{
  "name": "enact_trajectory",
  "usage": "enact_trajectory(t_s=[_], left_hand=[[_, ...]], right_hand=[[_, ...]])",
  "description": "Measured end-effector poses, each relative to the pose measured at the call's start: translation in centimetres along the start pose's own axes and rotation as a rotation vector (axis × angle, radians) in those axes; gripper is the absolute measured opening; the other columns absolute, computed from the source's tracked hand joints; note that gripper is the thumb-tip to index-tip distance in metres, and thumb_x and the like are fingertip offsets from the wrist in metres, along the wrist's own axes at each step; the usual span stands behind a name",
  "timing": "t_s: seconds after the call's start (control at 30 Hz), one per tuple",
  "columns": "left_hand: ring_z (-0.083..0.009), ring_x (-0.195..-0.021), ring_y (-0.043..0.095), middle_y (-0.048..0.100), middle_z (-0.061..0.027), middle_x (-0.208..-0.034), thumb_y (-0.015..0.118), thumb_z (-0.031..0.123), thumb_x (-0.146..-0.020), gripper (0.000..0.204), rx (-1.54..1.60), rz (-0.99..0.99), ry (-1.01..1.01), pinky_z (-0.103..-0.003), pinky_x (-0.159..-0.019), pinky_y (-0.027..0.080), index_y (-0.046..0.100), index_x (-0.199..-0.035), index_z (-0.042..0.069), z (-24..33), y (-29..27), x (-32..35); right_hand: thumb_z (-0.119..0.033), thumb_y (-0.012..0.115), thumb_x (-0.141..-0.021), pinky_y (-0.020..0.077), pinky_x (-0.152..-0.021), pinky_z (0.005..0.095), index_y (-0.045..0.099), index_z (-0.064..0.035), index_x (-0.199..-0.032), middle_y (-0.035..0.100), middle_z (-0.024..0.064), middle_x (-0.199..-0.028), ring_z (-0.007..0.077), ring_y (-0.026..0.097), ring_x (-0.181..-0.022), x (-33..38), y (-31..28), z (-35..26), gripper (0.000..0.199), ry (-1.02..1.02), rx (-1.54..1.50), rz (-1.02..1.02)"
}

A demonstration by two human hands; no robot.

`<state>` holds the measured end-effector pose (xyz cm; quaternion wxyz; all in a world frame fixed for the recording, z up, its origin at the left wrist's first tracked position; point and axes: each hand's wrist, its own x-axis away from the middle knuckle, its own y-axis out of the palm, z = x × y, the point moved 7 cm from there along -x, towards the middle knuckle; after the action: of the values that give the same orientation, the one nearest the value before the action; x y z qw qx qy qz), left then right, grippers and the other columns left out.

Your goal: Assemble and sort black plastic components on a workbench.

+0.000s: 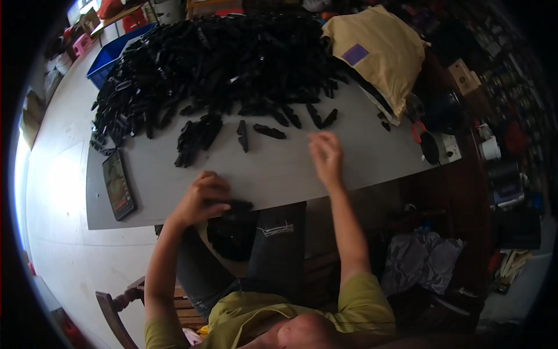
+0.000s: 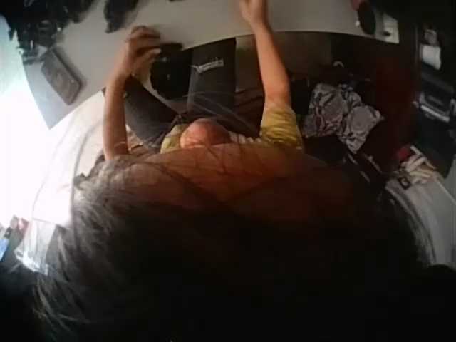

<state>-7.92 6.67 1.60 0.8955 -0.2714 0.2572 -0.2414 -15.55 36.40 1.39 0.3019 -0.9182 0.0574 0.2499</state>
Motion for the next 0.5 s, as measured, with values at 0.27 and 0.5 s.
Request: enact_trajectory(t_s=[0.27, 0.5], left_hand=[[-0.0275, -0.094, 0.054, 0.066, -0.0063, -0.090, 0.065, 0.026, -0.080, 0.021, 0.040, 0.033, -0.104, -0.037, -0.089, 0.042, 0.071, -0.079, 0.005, 0.0, 0.4, -0.7], [-0.0270, -0.093, 0.053, 0.066, -0.0049, -0.089, 0.067, 0.019, -0.074, 0.013, 0.001, 0.054, -0.168, -0.037, -0.089, 0.042, 0.071, -0.079, 0.007, -0.3, 0.3, -0.4]], right_hand=[[-0.024, 0.061, -0.091, 0.0387, -0.099, 0.0457, 0.059, -0.0054, -0.124, 0.050, 0.0179, -0.128, 0.0368, 0.047, -0.118, -5.1, -15.6, 19.9, 0.038, 0.258, 0.791, 0.365], [-0.033, 0.050, -0.097, 0.0350, -0.104, 0.0478, 0.051, 0.0036, -0.130, 0.043, 0.0249, -0.139, 0.0415, 0.042, -0.126, -12.1, -12.5, 22.2, 0.050, 0.078, 0.830, 0.171]])
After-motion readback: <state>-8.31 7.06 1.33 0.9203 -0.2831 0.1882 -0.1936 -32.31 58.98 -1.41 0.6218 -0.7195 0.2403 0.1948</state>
